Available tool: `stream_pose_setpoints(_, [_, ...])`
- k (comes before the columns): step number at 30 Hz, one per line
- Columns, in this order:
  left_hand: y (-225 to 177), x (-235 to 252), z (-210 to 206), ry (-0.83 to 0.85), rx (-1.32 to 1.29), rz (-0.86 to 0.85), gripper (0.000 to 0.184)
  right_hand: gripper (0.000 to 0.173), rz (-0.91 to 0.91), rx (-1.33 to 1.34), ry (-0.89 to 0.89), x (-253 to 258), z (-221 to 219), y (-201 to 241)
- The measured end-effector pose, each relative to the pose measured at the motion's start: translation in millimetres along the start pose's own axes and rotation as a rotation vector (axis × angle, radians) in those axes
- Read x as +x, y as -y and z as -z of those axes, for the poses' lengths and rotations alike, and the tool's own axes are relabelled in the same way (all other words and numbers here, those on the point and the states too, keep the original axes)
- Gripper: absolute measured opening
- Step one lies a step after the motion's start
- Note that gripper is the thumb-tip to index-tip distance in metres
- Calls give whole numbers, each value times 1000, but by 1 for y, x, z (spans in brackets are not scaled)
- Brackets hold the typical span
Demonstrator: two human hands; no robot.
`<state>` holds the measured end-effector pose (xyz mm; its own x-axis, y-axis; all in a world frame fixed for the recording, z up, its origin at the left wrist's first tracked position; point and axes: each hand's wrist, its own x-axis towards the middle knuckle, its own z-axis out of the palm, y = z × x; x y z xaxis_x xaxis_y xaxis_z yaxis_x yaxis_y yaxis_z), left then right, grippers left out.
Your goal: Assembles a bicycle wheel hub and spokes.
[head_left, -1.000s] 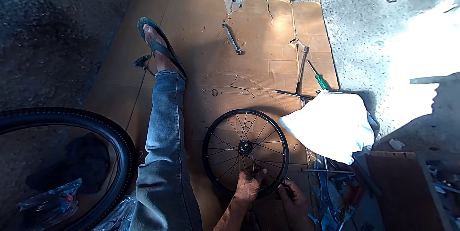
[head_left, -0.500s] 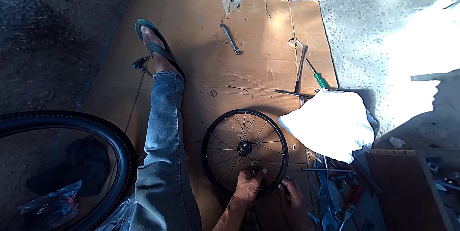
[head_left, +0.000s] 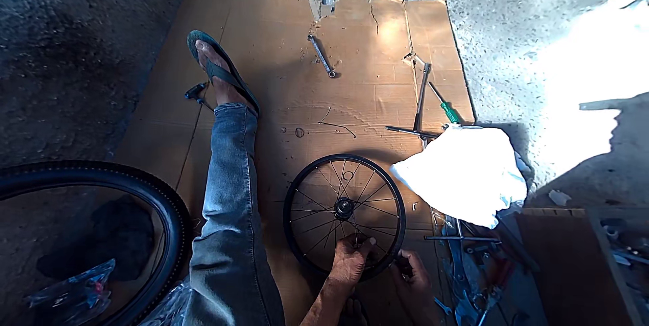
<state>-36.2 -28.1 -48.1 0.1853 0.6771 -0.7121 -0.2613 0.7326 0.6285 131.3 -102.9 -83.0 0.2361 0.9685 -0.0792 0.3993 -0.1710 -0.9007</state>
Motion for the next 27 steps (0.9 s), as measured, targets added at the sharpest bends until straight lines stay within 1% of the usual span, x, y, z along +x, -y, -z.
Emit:
stream_pose_setpoints(2, [0, 0, 0, -5, 0, 3, 19, 15, 41, -6, -15, 2, 0, -3])
stream_pose_setpoints(5, [-1, 1, 0, -3, 6, 1, 19, 17, 122, -79, -22, 3, 1, -7])
stream_pose_setpoints(8, [-1, 0, 0, -1, 3, 3, 19, 23, 30, -15, 7, 1, 2, -3])
stream_pose_setpoints(9, [-1, 0, 0, -2, 1, 7, 19, 20, 11, 15, 3, 1, 1, -2])
stream_pose_setpoints(11, [0, 0, 0, -4, 7, 5, 19, 12, 45, 5, -18, 3, 0, -3])
stream_pose_setpoints(14, [-1, 1, 0, 1, 19, -8, 19, 16, 116, -74, -14, 3, 1, -8])
stream_pose_setpoints(17, [-2, 1, 0, -1, 17, -12, 19, 21, 27, -5, 7, 3, 0, -3])
stream_pose_setpoints(18, [-2, 1, 0, -2, 14, -14, 18, 19, -4, 32, 3, 4, -1, 0])
stream_pose_setpoints(20, [-2, 1, 0, 2, 12, -15, 16, 12, 16, 26, -14, 6, -1, 1])
stream_pose_setpoints(21, [-2, 1, 0, 7, 14, -21, 15, 13, 46, -3, -16, 6, 0, -2])
stream_pose_setpoints(23, [-3, 2, 1, 25, 32, -38, 15, 16, 68, -22, -1, 7, 0, -4])
stream_pose_setpoints(26, [-1, 4, 3, 63, 118, -85, 16, 26, -38, 134, 50, 7, 0, -1])
stream_pose_setpoints(27, [-1, 4, 4, 72, 177, -100, 17, 26, -70, 181, 51, 7, 1, 0])
